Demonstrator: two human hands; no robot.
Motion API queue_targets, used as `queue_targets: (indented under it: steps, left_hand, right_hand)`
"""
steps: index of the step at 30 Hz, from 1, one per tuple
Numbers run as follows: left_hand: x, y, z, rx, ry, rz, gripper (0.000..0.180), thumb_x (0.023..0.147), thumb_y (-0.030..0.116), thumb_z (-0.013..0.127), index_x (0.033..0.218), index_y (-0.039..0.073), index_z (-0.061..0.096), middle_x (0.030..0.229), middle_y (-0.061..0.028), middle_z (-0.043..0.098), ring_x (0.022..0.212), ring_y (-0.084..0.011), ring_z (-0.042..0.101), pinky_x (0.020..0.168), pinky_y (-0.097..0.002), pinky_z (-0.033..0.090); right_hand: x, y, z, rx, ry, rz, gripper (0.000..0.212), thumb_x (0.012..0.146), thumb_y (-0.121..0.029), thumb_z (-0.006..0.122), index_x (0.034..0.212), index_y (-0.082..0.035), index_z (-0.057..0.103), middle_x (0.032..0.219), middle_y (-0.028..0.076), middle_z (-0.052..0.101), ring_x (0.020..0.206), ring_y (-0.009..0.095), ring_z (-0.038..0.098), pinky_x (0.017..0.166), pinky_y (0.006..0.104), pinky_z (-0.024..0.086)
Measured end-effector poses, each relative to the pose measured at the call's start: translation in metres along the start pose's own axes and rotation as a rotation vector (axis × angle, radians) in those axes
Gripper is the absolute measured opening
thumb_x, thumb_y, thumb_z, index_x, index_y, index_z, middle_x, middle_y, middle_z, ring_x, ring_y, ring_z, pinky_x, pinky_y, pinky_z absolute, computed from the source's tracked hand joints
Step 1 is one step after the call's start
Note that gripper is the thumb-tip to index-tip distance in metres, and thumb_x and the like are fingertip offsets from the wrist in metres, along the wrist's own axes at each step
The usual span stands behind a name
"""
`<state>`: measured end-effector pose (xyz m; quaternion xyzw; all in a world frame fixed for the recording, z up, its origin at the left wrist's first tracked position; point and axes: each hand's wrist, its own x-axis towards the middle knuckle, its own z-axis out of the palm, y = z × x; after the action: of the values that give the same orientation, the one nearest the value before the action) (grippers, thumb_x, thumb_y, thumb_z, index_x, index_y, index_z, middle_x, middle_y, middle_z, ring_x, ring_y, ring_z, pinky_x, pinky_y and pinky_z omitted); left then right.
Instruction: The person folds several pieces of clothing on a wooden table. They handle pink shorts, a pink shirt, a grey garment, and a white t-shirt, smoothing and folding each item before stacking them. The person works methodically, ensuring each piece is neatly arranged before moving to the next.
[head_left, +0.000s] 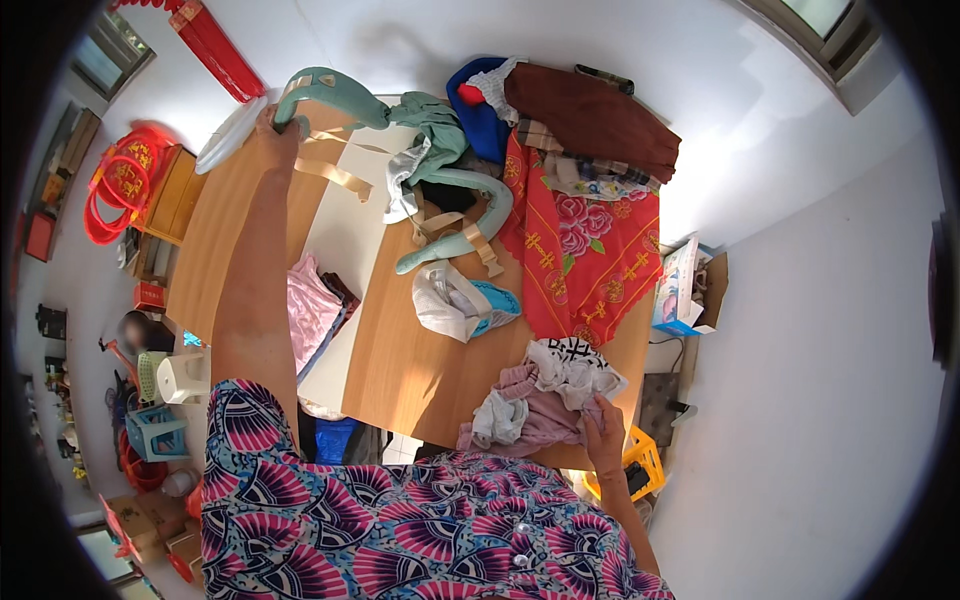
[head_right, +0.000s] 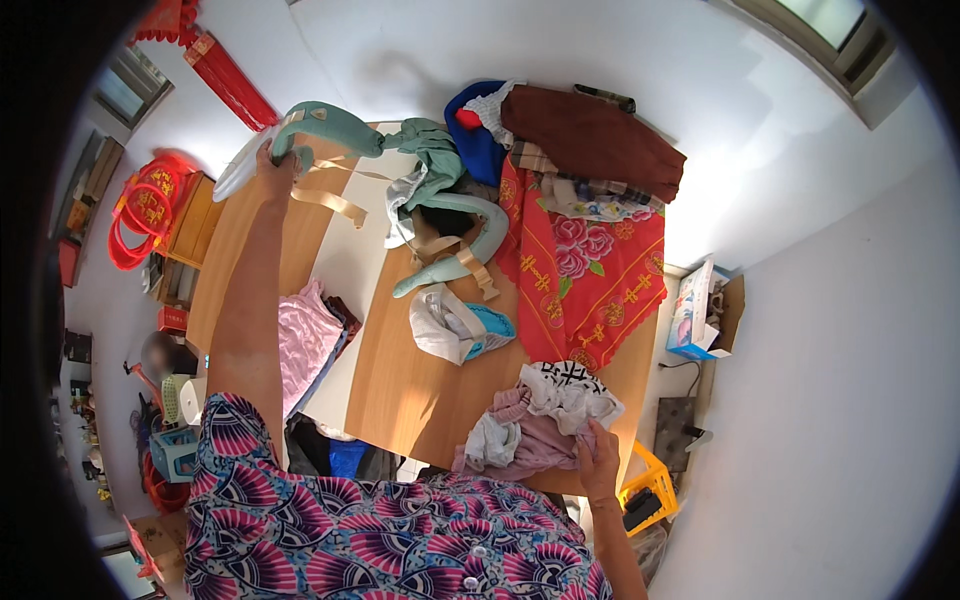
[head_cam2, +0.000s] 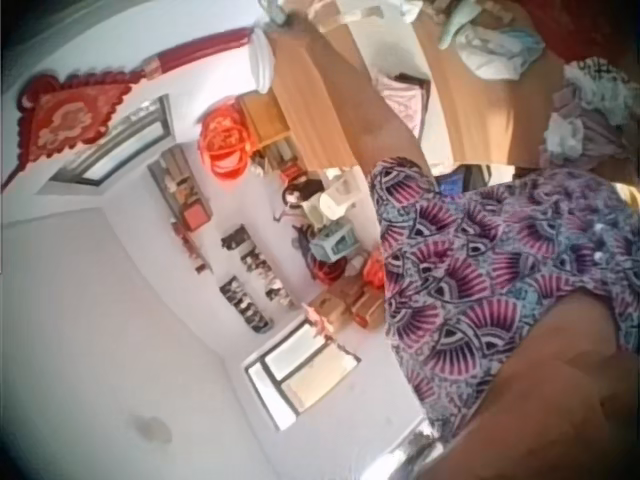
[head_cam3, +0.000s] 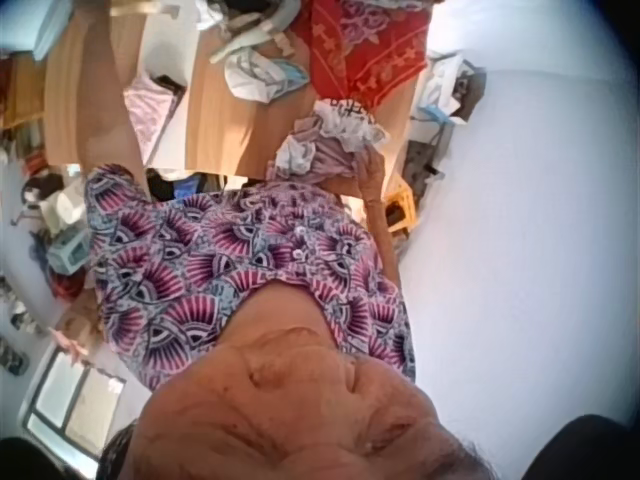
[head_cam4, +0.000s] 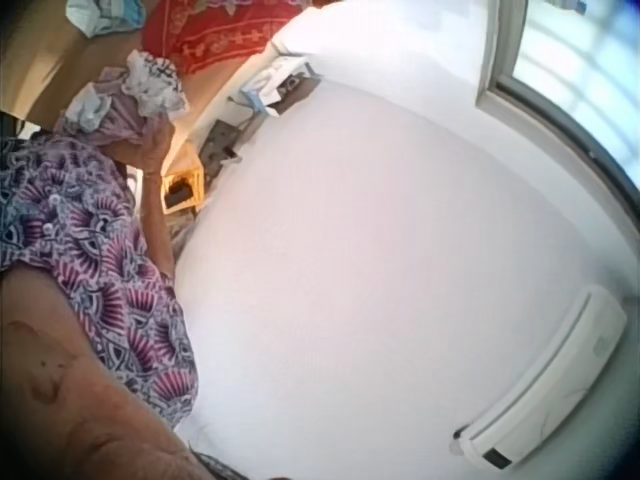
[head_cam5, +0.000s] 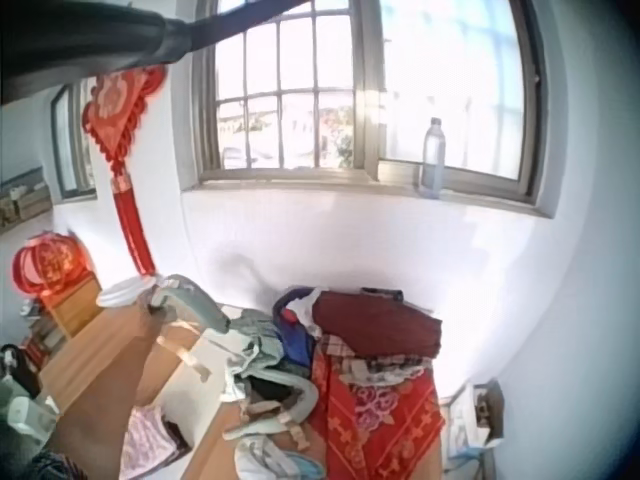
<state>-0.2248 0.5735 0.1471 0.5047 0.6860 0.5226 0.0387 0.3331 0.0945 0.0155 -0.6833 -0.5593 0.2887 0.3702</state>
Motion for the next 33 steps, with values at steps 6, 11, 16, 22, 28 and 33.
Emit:
queue_targets:
  steps: [6, 11, 16, 22, 28, 33]
  left_hand:
    - [-0.193, 0.058, 0.018, 0.148, -0.387, 0.476, 0.076, 0.078, 0.019, 0.076, 0.144, 0.006, 0.041, 0.149, -0.0218, 0.036, 0.136, -0.0428, 0.035, 0.111, -0.0471, 0.032]
    - [-0.412, 0.055, -0.006, 0.501, -1.211, 0.52, 0.097, 0.063, 0.038, 0.086, 0.146, 0.017, 0.04, 0.145, -0.0134, 0.044, 0.146, -0.0339, 0.023, 0.116, -0.0617, 0.011]
    - [-0.423, 0.034, -0.022, 0.252, -0.916, 0.482, 0.028, 0.072, 0.002, 0.065, 0.098, 0.01, 0.061, 0.088, -0.0075, 0.058, 0.089, -0.0325, 0.055, 0.082, -0.0526, 0.038]
    - [-0.311, 0.059, -0.05, 0.26, -0.511, 0.422, 0.036, 0.077, 0.001, 0.063, 0.112, 0.008, 0.06, 0.099, -0.0127, 0.06, 0.096, -0.0353, 0.055, 0.082, -0.0455, 0.043]
    - [-0.298, 0.108, -0.049, 0.373, -0.358, 0.465, 0.05, 0.085, 0.012, 0.069, 0.132, 0.005, 0.053, 0.129, -0.0192, 0.052, 0.119, -0.0387, 0.049, 0.101, -0.0438, 0.041]
    - [-0.451, 0.148, -0.045, 0.097, -1.047, 0.37, 0.069, 0.067, 0.032, 0.085, 0.124, 0.005, 0.055, 0.126, -0.0216, 0.052, 0.117, -0.0408, 0.051, 0.097, -0.0455, 0.045]
  right_hand:
    - [0.0, 0.006, 0.003, 0.02, -0.087, 0.122, 0.058, 0.081, -0.004, 0.07, 0.136, -0.003, 0.05, 0.122, 0.019, 0.06, 0.114, 0.034, 0.058, 0.098, 0.0353, 0.046]
    - [0.014, -0.012, -0.018, 0.113, -0.216, 0.352, 0.065, 0.077, -0.007, 0.071, 0.137, 0.0, 0.046, 0.132, 0.02, 0.057, 0.118, 0.035, 0.058, 0.101, 0.0364, 0.046]
    - [0.012, 0.012, -0.017, -0.14, -0.269, 0.104, 0.044, 0.079, -0.005, 0.063, 0.123, -0.004, 0.056, 0.116, 0.02, 0.061, 0.105, 0.037, 0.062, 0.091, 0.0383, 0.049]
    - [0.028, 0.002, -0.018, -0.131, -0.236, -0.022, 0.024, 0.08, -0.002, 0.062, 0.104, -0.003, 0.061, 0.1, 0.017, 0.061, 0.092, 0.034, 0.062, 0.079, 0.0365, 0.05]
    - [0.068, -0.044, -0.045, 0.415, -0.295, 0.338, 0.018, 0.079, 0.0, 0.069, 0.093, -0.005, 0.058, 0.088, 0.003, 0.056, 0.081, 0.016, 0.056, 0.072, 0.0292, 0.047]
    - [0.095, -0.038, -0.057, 0.867, -0.183, 0.316, 0.016, 0.082, 0.0, 0.068, 0.093, -0.006, 0.058, 0.086, -0.002, 0.056, 0.081, 0.006, 0.054, 0.071, 0.0242, 0.045]
